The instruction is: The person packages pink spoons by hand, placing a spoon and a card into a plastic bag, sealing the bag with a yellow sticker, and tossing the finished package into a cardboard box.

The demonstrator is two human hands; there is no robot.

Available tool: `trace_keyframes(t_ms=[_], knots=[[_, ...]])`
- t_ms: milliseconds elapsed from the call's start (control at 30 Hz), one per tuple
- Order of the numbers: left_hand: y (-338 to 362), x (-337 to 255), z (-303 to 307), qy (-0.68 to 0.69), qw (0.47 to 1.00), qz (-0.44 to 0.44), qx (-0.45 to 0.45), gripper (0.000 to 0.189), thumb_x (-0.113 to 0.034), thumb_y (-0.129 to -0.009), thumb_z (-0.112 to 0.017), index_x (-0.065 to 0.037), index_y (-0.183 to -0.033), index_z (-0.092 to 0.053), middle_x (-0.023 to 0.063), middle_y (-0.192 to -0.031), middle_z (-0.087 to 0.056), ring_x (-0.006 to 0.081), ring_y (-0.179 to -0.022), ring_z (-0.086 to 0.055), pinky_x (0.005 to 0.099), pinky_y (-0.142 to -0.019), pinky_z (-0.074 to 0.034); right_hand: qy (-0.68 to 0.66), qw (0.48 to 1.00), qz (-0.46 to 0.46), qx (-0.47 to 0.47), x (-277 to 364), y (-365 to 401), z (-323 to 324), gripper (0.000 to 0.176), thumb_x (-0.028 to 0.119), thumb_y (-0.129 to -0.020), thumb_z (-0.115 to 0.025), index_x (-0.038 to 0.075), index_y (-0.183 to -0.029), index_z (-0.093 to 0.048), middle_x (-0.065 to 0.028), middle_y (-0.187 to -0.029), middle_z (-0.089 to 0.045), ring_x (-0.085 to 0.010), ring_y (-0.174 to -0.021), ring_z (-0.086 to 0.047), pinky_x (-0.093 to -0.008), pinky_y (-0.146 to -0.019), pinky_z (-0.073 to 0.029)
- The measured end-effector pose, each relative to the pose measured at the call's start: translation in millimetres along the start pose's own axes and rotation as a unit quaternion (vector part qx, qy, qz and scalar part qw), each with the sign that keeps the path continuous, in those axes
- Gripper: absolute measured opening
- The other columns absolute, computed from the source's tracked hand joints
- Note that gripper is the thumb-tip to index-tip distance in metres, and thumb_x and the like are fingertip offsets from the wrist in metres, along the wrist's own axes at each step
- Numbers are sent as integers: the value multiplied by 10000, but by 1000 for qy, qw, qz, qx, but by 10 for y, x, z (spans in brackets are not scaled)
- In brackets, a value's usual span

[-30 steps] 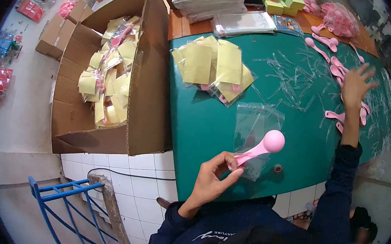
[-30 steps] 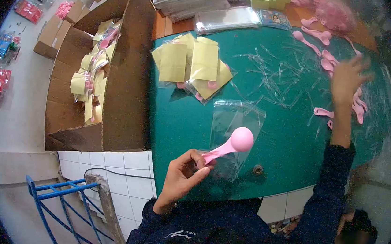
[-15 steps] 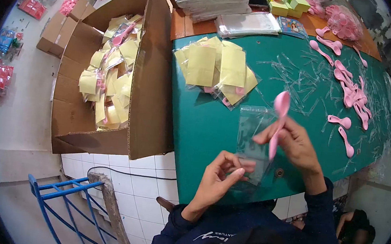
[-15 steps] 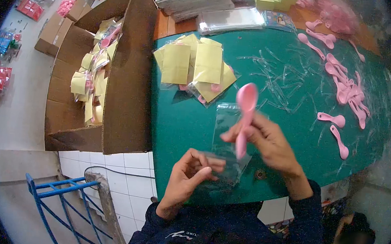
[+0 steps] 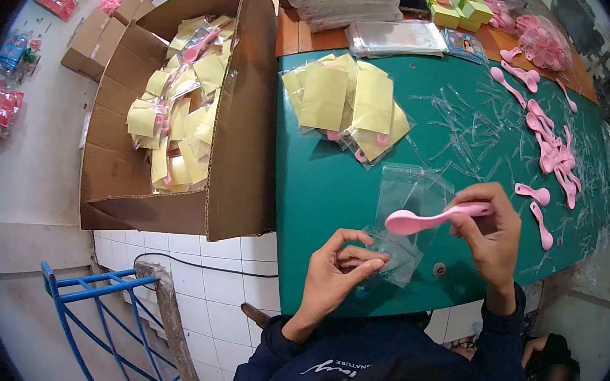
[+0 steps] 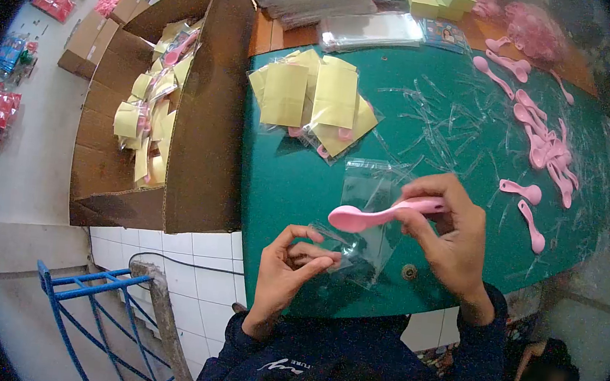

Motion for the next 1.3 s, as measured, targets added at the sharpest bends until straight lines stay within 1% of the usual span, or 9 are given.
trace_keyframes(t_ms=[200, 300, 600, 833, 1000, 1100, 1133, 1233, 1300], knots=[[23, -5, 9, 14, 1000, 8, 23, 312, -4, -821, -646, 19, -1091, -492, 156, -927, -671, 129, -854, -642, 200, -726, -500, 38, 963, 211, 165, 134, -5, -26, 154, -71, -679, -663, 19, -794, -615, -118, -826, -651, -198, -740, -605, -282, -645, -470], [29, -28, 0, 38, 998, 22, 52, 313, 1, -820, -643, 19, -1096, -496, 143, -920, -671, 130, -846, -644, 198, -715, -503, 107, 951, 229, 180, 180, -1, -13, 159, -80, -651, -647, 19, -770, -610, -112, -815, -648, -204, -714, -598, -277, -630, -462], [39, -32, -58, 60, 983, 49, 169, 386, -22, -849, -609, 45, -1205, -476, 106, -988, -643, 126, -902, -611, 251, -792, -487, 12, 926, 215, 309, 253, -27, -40, 118, -56, -631, -617, 25, -711, -584, -91, -750, -631, -229, -679, -582, -307, -616, -455], [55, 4, -182, 29, 956, 113, 268, 376, -25, -852, -599, 47, -1211, -513, 112, -1052, -626, 130, -947, -590, 258, -845, -471, -9, 851, 245, 464, 412, -112, -138, 83, -34, -625, -558, 11, -695, -561, -89, -735, -603, -260, -686, -549, -317, -635, -434], [36, -6, -203, -8, 965, 48, 258, 265, -128, -906, -544, 29, -1110, -605, 69, -1010, -643, 103, -926, -561, 248, -823, -444, -19, 774, 242, 585, 302, -116, -246, 144, 1, -653, -546, 20, -796, -557, -99, -821, -556, -280, -801, -510, -342, -704, -416], [-31, 47, -149, -2, 962, 44, 268, 254, -135, -917, -524, 30, -1086, -620, 73, -975, -645, 93, -898, -551, 239, -814, -441, 91, 758, 296, 574, 370, -92, -390, 231, 41, -677, -568, 6, -903, -599, -151, -985, -562, -277, -925, -527, -351, -767, -401], [-40, 68, -143, 24, 973, 63, 223, 253, -143, -925, -510, 25, -1071, -630, 92, -974, -649, 114, -893, -571, 254, -811, -449, 119, 783, 337, 508, 406, -100, -405, 305, 106, -719, -595, 27, -1012, -582, -149, -1098, -512, -262, -1017, -487, -358, -829, -393], [-83, -241, -172, 77, 982, -68, 158, 240, -140, -923, -510, 13, -1054, -643, 104, -966, -659, 147, -920, -589, 263, -818, -456, 143, 841, 368, 369, 482, -430, -230, 337, 190, -749, -624, 50, -1051, -573, -119, -1110, -517, -242, -1004, -503, -348, -850, -404], [-66, -373, -102, 19, 980, -107, 168, 249, -187, -880, -545, 0, -989, -670, 171, -1001, -657, 265, -1024, -595, 385, -922, -412, 186, 912, 287, 228, 351, -998, 106, 327, 246, -800, -616, 52, -1059, -567, -87, -1084, -535, -211, -986, -520, -326, -841, -422]])
Point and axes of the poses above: each hand's wrist, its own y-axis away from the middle knuckle, its own z-axis out of the back of the hand, x = y × z, the point moved 4 cm from there along -y, towards the middle knuckle
